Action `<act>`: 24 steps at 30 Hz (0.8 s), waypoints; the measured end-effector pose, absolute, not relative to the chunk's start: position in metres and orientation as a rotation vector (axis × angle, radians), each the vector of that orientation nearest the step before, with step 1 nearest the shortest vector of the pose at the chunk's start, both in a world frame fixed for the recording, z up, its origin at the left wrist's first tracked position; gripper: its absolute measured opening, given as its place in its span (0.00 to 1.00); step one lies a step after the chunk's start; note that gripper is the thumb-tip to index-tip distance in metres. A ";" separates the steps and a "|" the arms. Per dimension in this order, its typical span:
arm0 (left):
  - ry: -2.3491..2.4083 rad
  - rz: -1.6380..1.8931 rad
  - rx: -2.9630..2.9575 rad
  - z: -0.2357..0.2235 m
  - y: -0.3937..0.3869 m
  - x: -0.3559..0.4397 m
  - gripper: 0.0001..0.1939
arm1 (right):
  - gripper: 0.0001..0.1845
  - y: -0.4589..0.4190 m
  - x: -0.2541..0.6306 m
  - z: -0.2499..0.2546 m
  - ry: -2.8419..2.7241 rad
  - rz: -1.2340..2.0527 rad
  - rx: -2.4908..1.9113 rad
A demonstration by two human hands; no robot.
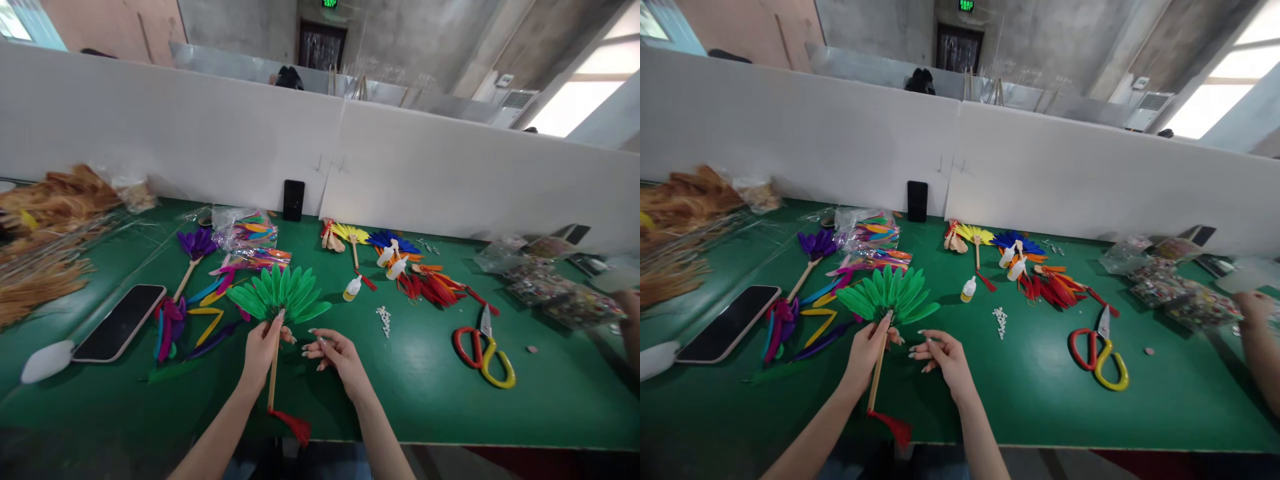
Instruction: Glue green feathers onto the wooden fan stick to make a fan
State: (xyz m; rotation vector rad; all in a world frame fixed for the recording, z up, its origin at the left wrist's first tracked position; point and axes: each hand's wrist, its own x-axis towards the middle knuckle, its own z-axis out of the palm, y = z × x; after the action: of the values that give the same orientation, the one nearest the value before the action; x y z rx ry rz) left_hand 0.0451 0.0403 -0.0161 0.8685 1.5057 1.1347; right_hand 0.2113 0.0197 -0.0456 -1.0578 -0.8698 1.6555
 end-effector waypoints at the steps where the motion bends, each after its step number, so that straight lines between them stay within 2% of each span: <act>1: 1.505 1.139 0.867 -0.018 0.041 0.045 0.22 | 0.24 0.020 0.211 -0.046 -0.876 1.642 -1.060; 6: 1.490 1.171 0.888 -0.023 0.042 0.043 0.21 | 0.18 0.018 0.210 -0.042 -0.848 1.518 -1.153; 16: 1.490 1.165 0.907 -0.027 0.042 0.041 0.21 | 0.13 0.016 0.208 -0.039 -0.905 1.444 -1.189; 24: 1.478 1.225 0.871 -0.029 0.044 0.042 0.20 | 0.14 0.005 0.199 -0.018 -0.919 1.539 -1.058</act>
State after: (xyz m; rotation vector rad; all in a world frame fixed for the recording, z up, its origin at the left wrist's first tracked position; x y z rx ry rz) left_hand 0.0422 0.0435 -0.0289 0.8706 1.4778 1.2253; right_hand 0.1987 0.0054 -0.0177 -1.0584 -0.9186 1.5386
